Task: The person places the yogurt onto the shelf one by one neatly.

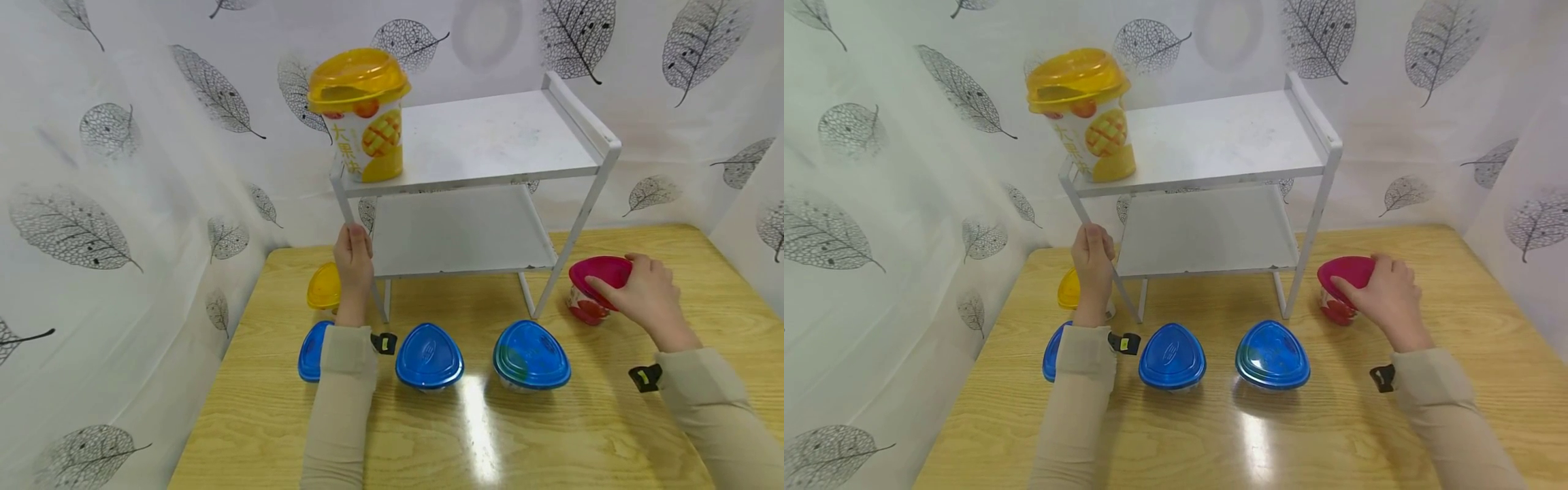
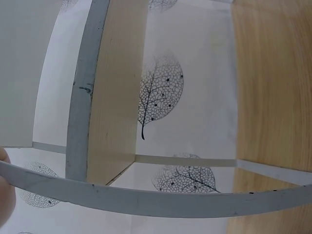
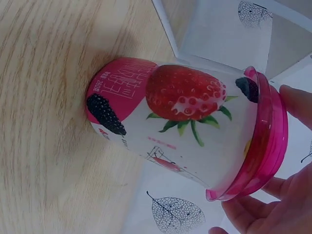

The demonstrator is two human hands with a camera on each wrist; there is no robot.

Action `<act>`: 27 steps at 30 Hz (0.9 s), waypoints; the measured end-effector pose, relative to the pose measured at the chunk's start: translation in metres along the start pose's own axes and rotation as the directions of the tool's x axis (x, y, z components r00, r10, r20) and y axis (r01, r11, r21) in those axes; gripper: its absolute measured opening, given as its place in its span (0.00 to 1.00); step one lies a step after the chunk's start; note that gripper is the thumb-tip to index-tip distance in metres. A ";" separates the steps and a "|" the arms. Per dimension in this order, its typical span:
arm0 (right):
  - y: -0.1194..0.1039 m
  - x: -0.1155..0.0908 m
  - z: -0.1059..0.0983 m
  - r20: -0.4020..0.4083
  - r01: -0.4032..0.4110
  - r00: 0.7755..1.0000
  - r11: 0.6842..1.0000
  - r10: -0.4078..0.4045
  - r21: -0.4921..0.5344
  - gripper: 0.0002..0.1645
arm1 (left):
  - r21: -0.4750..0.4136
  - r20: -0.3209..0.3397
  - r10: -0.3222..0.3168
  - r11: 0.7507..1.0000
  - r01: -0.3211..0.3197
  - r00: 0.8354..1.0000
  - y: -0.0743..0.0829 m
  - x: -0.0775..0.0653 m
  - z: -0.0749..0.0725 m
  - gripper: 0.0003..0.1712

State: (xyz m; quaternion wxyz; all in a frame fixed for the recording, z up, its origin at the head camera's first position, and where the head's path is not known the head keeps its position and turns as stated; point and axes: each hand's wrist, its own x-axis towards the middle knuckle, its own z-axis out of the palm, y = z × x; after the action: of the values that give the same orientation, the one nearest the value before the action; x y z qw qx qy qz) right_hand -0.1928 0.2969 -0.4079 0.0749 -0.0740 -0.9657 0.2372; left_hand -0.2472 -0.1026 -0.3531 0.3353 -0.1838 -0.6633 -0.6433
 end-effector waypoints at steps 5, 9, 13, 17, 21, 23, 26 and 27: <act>0.000 0.000 -0.002 0.015 0.056 0.998 0.996 -0.057 0.070 0.49 | -0.005 0.012 -0.005 1.000 0.005 1.000 0.001 0.000 -0.001 0.34; 0.000 -0.001 -0.004 0.046 0.099 0.993 0.987 -0.105 0.123 0.48 | -0.004 0.014 0.007 1.000 -0.007 1.000 0.001 0.001 -0.002 0.35; 0.002 -0.001 -0.006 0.077 0.134 0.986 0.979 -0.147 0.153 0.47 | -0.002 0.010 -0.001 1.000 0.001 1.000 0.000 0.001 -0.002 0.34; 0.006 0.000 -0.005 0.096 0.169 0.978 0.971 -0.186 0.166 0.45 | 0.008 0.000 0.004 1.000 -0.004 1.000 -0.001 0.000 -0.001 0.34; 0.008 0.001 -0.004 0.102 0.195 0.971 0.963 -0.217 0.188 0.44 | 0.017 -0.002 0.013 1.000 -0.013 1.000 -0.003 0.000 0.000 0.34; 0.009 0.000 -0.004 0.098 0.201 0.970 0.959 -0.224 0.202 0.44 | 0.017 -0.001 0.013 1.000 -0.013 1.000 -0.003 0.000 -0.001 0.34; 0.010 -0.002 -0.003 0.089 0.187 0.973 0.953 -0.213 0.237 0.45 | 0.013 0.002 0.012 1.000 -0.012 1.000 -0.004 0.000 -0.001 0.34; 0.011 -0.003 -0.002 0.088 0.174 0.976 0.952 -0.202 0.250 0.47 | 0.013 0.001 0.012 1.000 -0.012 1.000 -0.004 0.000 -0.001 0.34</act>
State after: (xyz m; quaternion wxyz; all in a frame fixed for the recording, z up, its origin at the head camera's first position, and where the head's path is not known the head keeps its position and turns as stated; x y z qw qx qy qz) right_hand -0.1879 0.3067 -0.4116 0.0512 0.0414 -0.9350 0.3484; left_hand -0.2500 -0.1039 -0.3559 0.3400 -0.1859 -0.6664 -0.6370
